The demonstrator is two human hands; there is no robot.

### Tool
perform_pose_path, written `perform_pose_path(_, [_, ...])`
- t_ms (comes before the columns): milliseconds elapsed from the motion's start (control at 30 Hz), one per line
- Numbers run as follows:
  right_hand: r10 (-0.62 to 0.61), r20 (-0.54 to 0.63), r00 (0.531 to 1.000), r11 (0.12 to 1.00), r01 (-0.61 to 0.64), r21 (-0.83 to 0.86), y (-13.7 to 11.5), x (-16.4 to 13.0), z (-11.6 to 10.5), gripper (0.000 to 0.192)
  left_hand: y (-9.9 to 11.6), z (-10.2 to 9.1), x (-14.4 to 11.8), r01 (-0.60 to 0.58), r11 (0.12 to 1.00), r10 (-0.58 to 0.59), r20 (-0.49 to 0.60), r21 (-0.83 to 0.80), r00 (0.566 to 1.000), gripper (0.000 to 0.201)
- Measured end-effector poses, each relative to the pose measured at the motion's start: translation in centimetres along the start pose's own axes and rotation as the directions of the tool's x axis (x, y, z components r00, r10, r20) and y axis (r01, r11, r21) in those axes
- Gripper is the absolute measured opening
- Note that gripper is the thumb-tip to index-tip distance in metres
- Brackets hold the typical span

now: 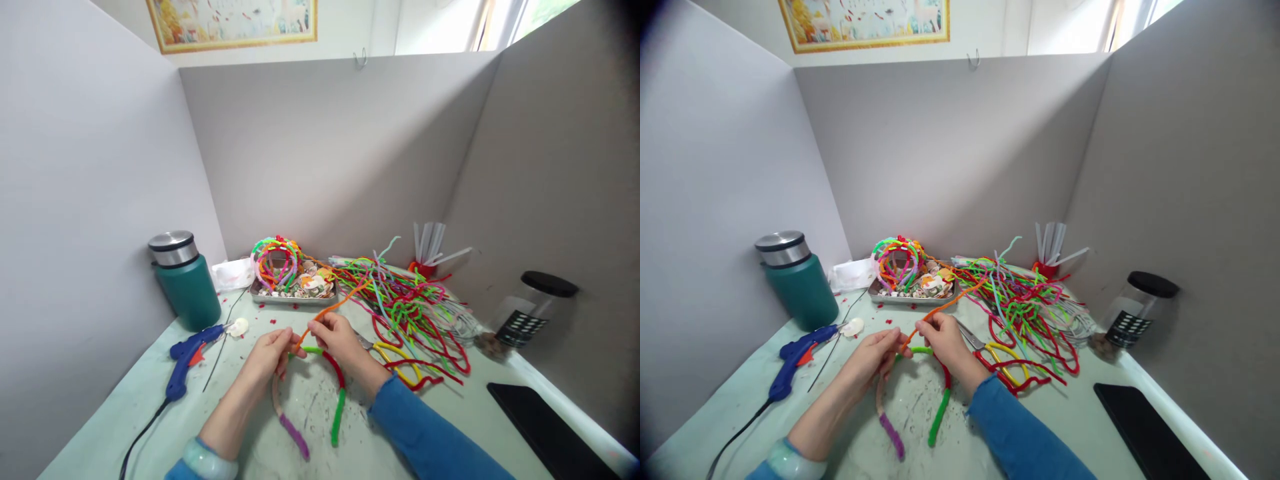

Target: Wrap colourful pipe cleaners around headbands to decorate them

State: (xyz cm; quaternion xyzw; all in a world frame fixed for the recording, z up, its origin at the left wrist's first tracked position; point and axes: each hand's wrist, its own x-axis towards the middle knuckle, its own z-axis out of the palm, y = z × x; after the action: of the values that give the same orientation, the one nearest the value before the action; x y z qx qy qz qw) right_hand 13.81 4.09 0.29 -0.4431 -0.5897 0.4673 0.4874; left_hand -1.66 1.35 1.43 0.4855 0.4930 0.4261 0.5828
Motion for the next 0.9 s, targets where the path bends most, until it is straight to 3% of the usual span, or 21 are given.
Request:
perform_pose_path(167, [-0.028,0.003,1.000,0.999,0.028,-0.031,0.14,0.10,0.03,0.020,-0.13,-0.09,-0.06,-0.030,0.991,0.022,0.063,0.129,0.998,0.032])
perform_pose_path(500, [-0.051,-0.021,0.998,0.998,0.050,-0.033,0.13,-0.12,0.37,0.021,-0.15,-0.15,0.07,-0.044,0.955,0.047,-0.006,0.294,0.999,0.030])
perform_pose_path(900, [-0.156,-0.008,0.988,0.983,0.155,-0.096,0.61,-0.30,0.59,0.016,0.07,-0.03,-0.14,0.012,0.998,-0.006,-0.100,0.055,0.995,0.014])
